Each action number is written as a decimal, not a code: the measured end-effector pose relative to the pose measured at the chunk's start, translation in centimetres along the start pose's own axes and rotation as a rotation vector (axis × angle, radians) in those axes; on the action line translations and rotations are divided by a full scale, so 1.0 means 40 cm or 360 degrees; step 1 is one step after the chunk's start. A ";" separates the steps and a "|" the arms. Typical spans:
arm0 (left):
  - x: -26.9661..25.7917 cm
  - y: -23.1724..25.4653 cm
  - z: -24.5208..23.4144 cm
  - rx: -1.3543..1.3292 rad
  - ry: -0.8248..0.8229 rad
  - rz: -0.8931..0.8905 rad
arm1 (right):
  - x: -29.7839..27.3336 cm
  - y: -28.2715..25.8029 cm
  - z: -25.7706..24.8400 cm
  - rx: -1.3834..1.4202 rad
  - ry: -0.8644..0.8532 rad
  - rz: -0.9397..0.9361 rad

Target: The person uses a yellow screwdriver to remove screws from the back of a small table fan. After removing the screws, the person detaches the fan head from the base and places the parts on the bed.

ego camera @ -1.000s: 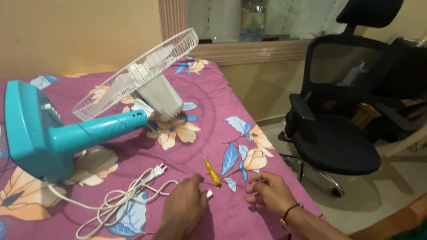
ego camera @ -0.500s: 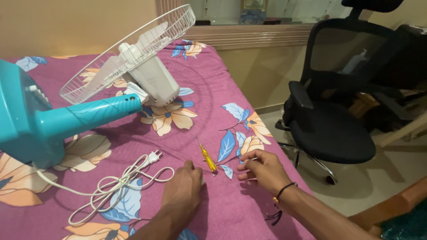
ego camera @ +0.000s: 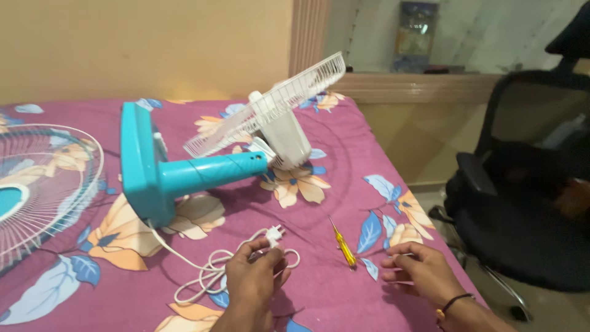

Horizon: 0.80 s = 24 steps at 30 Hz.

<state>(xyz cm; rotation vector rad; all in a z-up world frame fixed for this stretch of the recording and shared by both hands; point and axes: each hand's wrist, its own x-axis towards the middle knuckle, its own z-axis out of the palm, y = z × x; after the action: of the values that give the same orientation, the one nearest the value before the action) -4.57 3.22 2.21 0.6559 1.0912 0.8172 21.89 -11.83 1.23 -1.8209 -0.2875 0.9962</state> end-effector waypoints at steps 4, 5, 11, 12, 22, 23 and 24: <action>-0.016 0.109 0.039 -0.0223 -0.0196 -0.0087 | -0.055 -0.119 0.129 -0.0110 -0.0089 -0.0174; -0.022 0.131 0.050 -0.0327 -0.0293 -0.0099 | -0.075 -0.149 0.162 -0.0065 -0.0136 -0.0247; -0.072 0.230 0.100 -0.0404 -0.0617 -0.0094 | -0.174 -0.316 0.292 0.0063 -0.0367 -0.0548; -0.082 0.241 0.106 -0.0343 -0.0605 -0.0036 | -0.184 -0.337 0.301 0.0063 -0.0376 -0.0594; -0.134 0.270 0.143 0.0011 -0.0581 0.0635 | -0.212 -0.407 0.327 -0.0135 -0.0232 -0.1159; -0.136 0.269 0.146 0.0067 -0.0578 0.0686 | -0.214 -0.408 0.323 -0.0216 -0.0182 -0.1223; -0.137 0.270 0.149 0.0128 -0.0546 0.0695 | -0.215 -0.409 0.320 -0.0297 -0.0131 -0.1286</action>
<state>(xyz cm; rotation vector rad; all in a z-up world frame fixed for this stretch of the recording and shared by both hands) -2.88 4.17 15.58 1.0827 0.6778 0.9901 10.78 -0.79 17.39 -1.5904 -1.0941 0.4740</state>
